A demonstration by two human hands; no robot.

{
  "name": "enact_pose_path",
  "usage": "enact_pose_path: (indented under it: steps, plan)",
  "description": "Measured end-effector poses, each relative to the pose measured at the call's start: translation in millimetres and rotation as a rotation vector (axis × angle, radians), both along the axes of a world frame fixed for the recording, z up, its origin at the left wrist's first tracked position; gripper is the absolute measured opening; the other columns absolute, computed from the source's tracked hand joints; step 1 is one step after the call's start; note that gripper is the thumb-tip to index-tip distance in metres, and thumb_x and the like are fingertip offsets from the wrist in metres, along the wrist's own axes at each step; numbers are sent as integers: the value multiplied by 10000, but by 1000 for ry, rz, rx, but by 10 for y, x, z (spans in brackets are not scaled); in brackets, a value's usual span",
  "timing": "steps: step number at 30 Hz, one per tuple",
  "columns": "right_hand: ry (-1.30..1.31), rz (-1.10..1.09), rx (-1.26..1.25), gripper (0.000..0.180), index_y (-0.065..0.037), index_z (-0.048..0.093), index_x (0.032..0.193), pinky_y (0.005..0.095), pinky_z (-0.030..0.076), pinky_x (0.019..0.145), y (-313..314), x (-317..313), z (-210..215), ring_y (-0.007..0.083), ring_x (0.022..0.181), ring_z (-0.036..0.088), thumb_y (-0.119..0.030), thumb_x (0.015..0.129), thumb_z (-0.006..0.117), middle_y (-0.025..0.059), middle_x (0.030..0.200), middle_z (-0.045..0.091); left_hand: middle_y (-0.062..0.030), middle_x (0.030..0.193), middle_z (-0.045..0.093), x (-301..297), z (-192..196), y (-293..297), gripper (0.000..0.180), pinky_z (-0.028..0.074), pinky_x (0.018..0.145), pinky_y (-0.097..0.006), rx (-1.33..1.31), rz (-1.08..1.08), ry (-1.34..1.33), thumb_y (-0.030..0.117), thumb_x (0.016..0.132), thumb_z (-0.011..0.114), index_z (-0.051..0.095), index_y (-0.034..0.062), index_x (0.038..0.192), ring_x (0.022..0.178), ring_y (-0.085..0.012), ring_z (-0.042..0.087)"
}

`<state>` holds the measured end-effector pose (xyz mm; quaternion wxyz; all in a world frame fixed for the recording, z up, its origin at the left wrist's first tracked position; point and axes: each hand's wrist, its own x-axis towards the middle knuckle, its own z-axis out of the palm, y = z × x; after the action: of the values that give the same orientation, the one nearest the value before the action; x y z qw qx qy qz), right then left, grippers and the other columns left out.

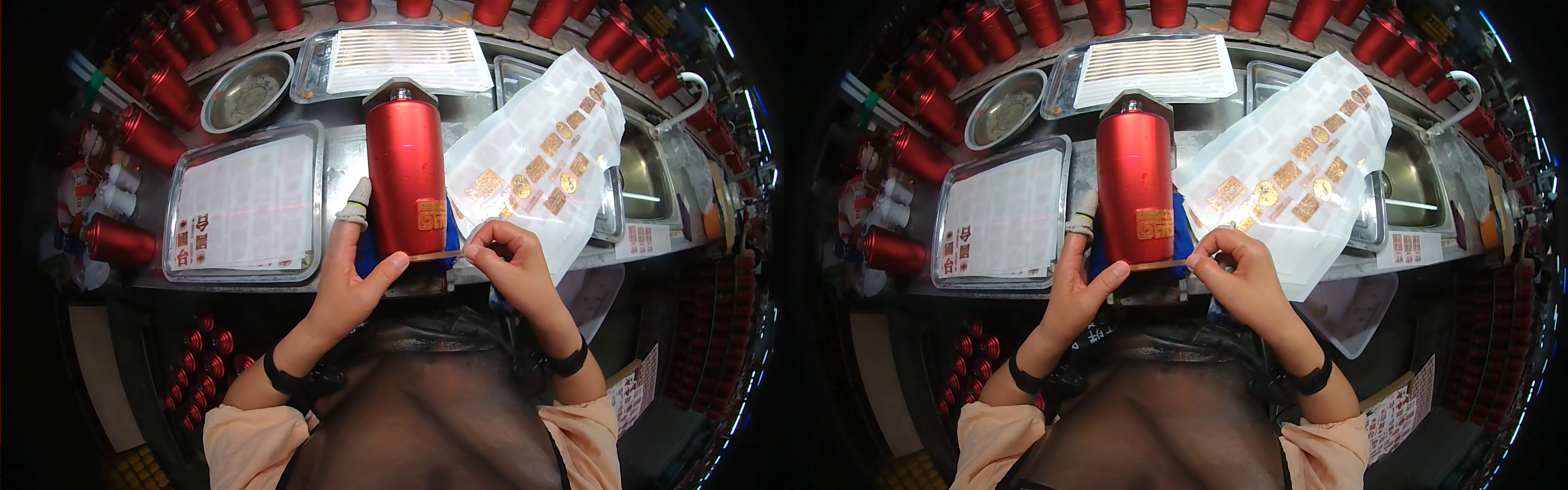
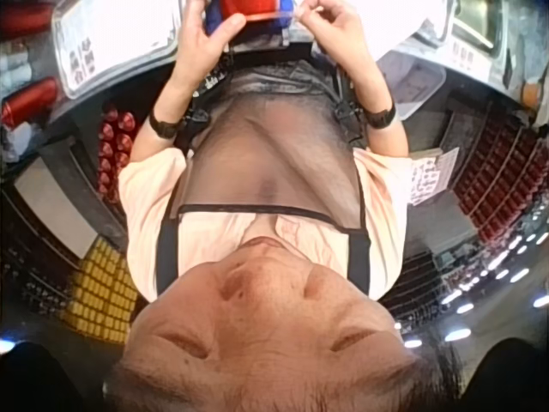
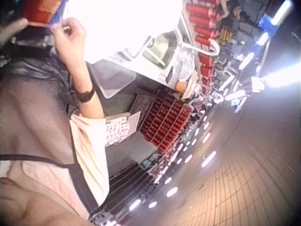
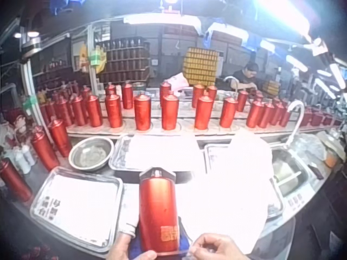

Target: Applying decorative labels and stickers to red metallic bottles on an assembly line.

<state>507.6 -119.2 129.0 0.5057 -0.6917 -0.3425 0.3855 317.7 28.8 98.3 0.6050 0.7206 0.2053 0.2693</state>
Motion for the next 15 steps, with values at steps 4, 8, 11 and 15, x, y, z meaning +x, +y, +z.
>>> enact_pose_path:
  steps: [4, 8, 11, 15]
  plan:
    - [-12, -4, 0, 109, -5, 647, 828, 229, 437, 653, 4, 12, -50, 54, 729, 543, -102, 862, 680, 2, 784, 623, -174, 1555, 307, 18, -10, -20, 809, 181, 1189, -371, 20, 14, 4, 142, 904, 679, 206, -63, 1527, 1456, -240, 267]
    - [-16, -3, -3, 108, -5, 648, 829, 228, 436, 654, 18, 15, -69, 54, 725, 543, -102, 862, 681, 1, 782, 627, -174, 1554, 309, 20, -21, -37, 802, 182, 1188, -372, 45, 24, 21, 153, 911, 675, 209, -61, 1527, 1453, -241, 270]
    - [-17, -5, -5, 111, -5, 648, 829, 225, 434, 653, 25, 17, -79, 52, 720, 539, -105, 865, 681, -2, 777, 628, -176, 1554, 308, 16, -12, -40, 791, 184, 1186, -371, 66, 26, 37, 153, 916, 669, 213, -58, 1527, 1451, -242, 271]
    - [-15, -2, -8, 124, -9, 648, 827, 220, 426, 646, 23, 11, -80, 44, 713, 525, -118, 871, 686, -15, 767, 617, -171, 1556, 309, -9, 16, -30, 781, 180, 1189, -372, 86, 19, 56, 149, 917, 664, 219, -48, 1529, 1453, -242, 270]
